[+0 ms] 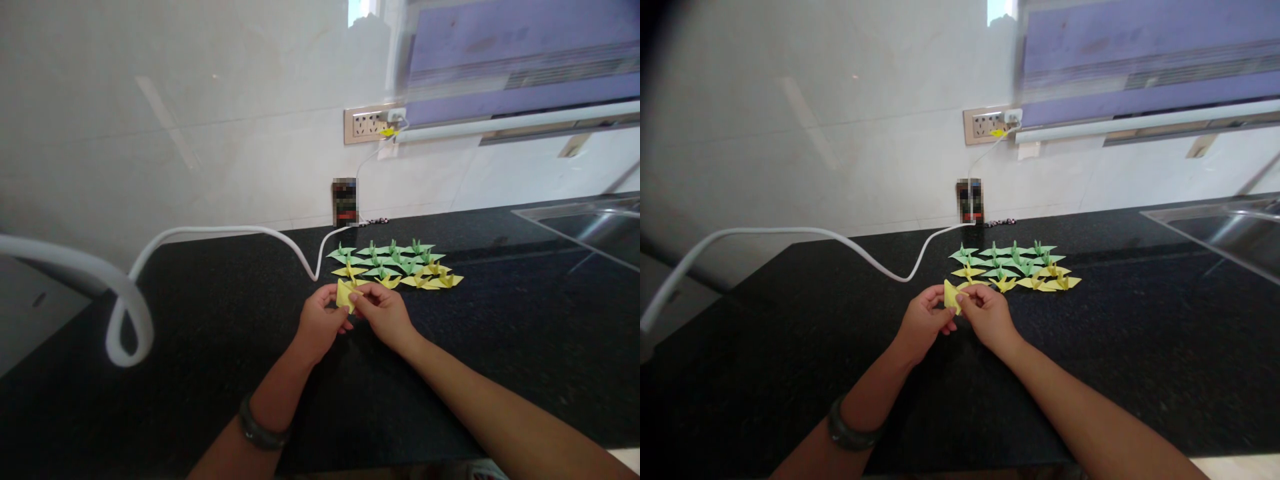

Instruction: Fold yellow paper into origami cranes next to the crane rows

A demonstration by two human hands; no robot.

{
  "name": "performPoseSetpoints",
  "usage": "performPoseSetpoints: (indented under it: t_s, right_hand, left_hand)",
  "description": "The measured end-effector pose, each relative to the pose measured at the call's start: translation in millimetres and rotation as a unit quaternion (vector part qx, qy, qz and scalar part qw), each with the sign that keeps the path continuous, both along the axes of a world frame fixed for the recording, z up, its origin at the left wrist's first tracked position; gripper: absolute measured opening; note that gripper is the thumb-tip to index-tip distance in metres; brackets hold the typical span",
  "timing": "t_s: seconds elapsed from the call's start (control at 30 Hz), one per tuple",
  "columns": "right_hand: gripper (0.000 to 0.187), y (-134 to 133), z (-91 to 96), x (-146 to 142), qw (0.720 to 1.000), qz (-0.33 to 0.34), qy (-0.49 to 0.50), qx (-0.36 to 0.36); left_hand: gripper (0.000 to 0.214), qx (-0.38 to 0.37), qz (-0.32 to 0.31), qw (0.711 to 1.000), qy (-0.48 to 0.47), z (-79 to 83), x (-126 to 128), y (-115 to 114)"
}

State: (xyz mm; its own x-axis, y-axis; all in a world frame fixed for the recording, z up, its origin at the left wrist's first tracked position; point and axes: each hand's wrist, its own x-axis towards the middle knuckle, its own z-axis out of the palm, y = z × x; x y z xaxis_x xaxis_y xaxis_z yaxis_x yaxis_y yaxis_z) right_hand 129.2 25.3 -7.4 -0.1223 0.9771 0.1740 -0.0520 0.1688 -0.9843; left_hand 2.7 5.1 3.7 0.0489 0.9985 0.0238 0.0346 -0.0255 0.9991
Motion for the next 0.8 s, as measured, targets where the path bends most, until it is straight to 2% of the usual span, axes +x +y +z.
performPoseSetpoints:
  t_s: [0.23, 0.33, 0.57, 0.7, 0.8]
  right_hand:
    - [0.018, 2.3, -0.6, 1.7, 0.995, 0.042, 0.065, -0.058]
    - [0.019, 3.6, -1.6, 2.4, 0.990, 0.049, 0.095, -0.092]
    - [0.018, 4.2, 0.6, 4.3, 0.972, 0.083, 0.156, -0.154]
    - [0.020, 4.7, -0.6, 4.4, 0.978, 0.092, 0.133, -0.128]
    - [0.021, 5.1, -2.7, 5.0, 0.997, 0.041, 0.049, -0.035]
  left_hand:
    - [0.034, -0.064, 0.020, 0.993, -0.093, 1.2, -0.6, 3.1]
    - [0.038, -0.054, 0.014, 0.992, -0.115, -0.2, 0.3, 4.4]
    - [0.036, -0.030, 0.019, 0.994, -0.101, 0.8, 0.5, 3.5]
    - [0.030, -0.034, 0.031, 0.993, -0.105, 1.6, -1.0, 3.5]
    - [0.028, -0.050, 0.028, 0.991, -0.124, 0.1, -1.4, 4.0]
